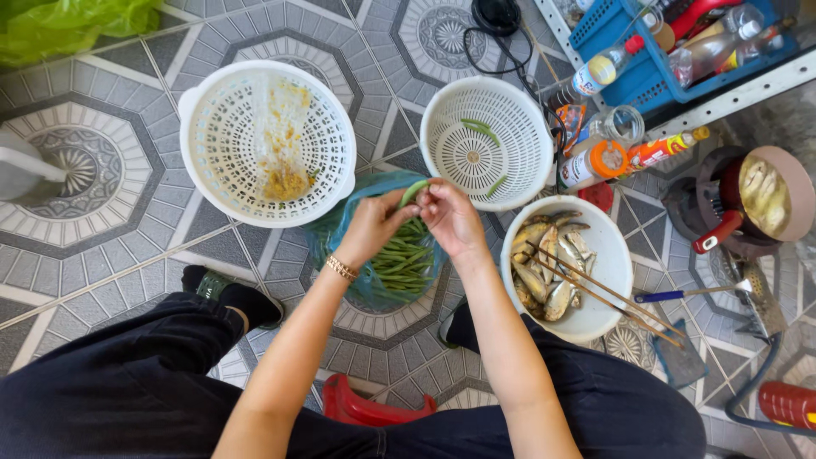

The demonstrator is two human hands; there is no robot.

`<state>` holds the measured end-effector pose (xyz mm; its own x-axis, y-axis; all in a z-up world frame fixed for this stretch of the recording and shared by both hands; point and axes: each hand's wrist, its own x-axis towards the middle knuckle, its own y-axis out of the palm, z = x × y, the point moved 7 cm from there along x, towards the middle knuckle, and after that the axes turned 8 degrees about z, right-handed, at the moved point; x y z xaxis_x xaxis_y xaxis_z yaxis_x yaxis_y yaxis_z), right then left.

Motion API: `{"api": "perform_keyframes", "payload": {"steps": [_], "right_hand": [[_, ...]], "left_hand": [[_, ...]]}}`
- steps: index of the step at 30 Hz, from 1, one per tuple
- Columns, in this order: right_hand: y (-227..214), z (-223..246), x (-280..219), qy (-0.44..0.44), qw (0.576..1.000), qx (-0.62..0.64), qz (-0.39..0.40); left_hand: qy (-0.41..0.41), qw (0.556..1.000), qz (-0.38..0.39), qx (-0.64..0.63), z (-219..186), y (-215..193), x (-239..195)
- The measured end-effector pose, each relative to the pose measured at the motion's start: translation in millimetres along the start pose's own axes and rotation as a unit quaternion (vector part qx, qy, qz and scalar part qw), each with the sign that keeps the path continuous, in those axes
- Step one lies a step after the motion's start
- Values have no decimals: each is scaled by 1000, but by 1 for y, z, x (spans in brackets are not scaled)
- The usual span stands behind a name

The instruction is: The person sits on a low stool and snaps the ends off green beans, placing them into a white colander. The person then uses chopsticks to flip fish frying in a pan on a portable stove.

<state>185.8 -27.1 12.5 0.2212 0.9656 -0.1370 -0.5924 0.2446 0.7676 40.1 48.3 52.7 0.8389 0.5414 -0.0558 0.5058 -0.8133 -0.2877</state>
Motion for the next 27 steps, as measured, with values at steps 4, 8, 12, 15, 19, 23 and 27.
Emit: {"api": "perform_keyframes", "payload": {"steps": [4,8,12,15,19,23,27], "right_hand": [[26,18,-11,-7,981,-193,3],[46,40,-15,-12,929,-369,2],[62,43,-23,-21,958,-284,-5],[73,41,-25,-29,941,-336,-15],[67,40,-26,-18,934,-356,-24],[38,49,-29,-10,938,-340,-68],[11,58,-34,31,955,-278,-99]], "left_hand": [[61,973,38,-218,-4,10,0],[30,913,76,-399,-1,12,0],[124,989,13,-73,-19,7,-1],[72,990,52,-108,-9,17,1],[52,964,74,-249,2,21,3],[68,931,65,-352,2,0,3],[89,894,-60,-436,8,-68,2]]}}
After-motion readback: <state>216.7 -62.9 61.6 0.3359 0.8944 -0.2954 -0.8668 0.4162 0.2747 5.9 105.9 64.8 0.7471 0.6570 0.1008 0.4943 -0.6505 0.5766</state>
